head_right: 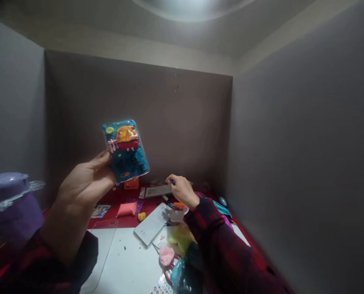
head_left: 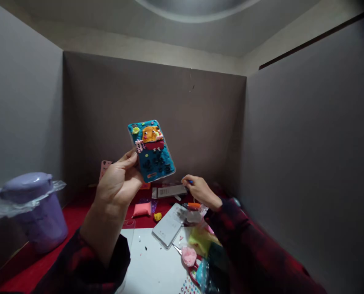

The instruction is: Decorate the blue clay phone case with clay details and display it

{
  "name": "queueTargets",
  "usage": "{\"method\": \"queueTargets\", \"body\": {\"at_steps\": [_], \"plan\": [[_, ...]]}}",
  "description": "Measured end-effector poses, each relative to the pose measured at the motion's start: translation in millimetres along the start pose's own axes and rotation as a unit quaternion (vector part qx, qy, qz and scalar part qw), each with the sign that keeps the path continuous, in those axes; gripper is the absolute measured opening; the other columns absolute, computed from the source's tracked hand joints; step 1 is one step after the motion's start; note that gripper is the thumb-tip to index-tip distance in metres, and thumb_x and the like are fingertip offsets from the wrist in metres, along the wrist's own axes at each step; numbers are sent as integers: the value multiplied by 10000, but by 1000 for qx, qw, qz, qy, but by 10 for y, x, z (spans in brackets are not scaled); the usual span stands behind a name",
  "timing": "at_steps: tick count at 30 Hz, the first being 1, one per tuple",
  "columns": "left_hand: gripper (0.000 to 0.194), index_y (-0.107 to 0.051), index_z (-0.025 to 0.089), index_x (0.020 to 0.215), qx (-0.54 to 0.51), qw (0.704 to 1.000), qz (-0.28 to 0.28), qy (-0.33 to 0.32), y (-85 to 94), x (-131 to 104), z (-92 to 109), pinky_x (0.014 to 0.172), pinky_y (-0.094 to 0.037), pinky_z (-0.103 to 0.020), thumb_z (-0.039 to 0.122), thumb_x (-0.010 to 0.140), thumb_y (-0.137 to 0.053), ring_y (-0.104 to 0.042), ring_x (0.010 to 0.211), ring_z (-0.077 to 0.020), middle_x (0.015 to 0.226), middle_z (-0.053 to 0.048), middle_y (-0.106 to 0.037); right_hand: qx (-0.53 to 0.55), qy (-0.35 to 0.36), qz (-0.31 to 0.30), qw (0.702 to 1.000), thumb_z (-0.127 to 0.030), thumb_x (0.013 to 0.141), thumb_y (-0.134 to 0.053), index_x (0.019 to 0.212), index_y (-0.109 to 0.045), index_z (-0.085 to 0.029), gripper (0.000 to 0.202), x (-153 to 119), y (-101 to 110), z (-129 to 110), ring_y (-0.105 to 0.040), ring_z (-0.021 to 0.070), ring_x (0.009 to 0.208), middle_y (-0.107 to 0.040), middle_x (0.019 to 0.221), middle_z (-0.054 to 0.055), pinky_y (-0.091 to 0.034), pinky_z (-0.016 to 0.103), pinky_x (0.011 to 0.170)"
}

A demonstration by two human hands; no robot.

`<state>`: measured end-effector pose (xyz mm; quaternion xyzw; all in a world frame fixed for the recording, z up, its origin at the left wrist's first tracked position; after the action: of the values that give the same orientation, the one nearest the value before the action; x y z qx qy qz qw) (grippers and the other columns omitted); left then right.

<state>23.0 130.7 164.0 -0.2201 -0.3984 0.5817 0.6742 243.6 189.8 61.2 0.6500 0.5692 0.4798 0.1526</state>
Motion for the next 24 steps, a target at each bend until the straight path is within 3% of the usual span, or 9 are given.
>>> {"method": "queueTargets", "body": {"at_steps": [5, 8, 16, 24], "plan": [[282, -609, 145, 1107, -23, 999, 1, 33, -81, -68, 37, 907, -511, -452, 75, 870, -473, -633, 1010, -239, 1062, -108, -676, -149, 76, -146, 975, -316, 884, -571, 951, -626, -138, 198, 197, -474, 31, -595, 190, 985, -645, 1003, 45, -460, 419, 886], [236, -626, 113, 1036, -13, 999, 10, 36, -103, -110, 46, 912, -511, -416, 77, 887, -446, -631, 1013, -226, 1090, -135, -662, -206, 105, -191, 954, -329, 892, -561, 988, -620, -141, 219, 251, -619, 66, -586, 198, 1020, -633, 1054, 54, -448, 440, 915], [250, -651, 157, 970, -6, 999, -6, 50, -98, -121, -18, 923, -507, -418, 73, 883, -432, -616, 1043, -228, 964, -79, -687, -272, 117, -145, 944, -251, 896, -522, 1187, -567, -141, 314, 320, -676, 175, -545, 243, 1138, -607, 1194, 135, -411, 385, 943], [230, -661, 131, 927, 12, 999, 27, 39, -67, -32, -59, 913, -516, -402, 80, 883, -441, -615, 1046, -232, 1026, -104, -683, -307, 172, -151, 924, -319, 898, -557, 1167, -549, -138, 324, 301, -879, 204, -594, 204, 1017, -577, 1182, 93, -499, 413, 865]]}}
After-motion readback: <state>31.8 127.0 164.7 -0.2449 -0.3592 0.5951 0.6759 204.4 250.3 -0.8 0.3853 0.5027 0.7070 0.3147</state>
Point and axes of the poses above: each hand's wrist, its own x-axis towards the middle knuckle, its own y-axis out of the back of the hand, z = x × y, the point moved 2 cm from there along x, towards the middle knuckle
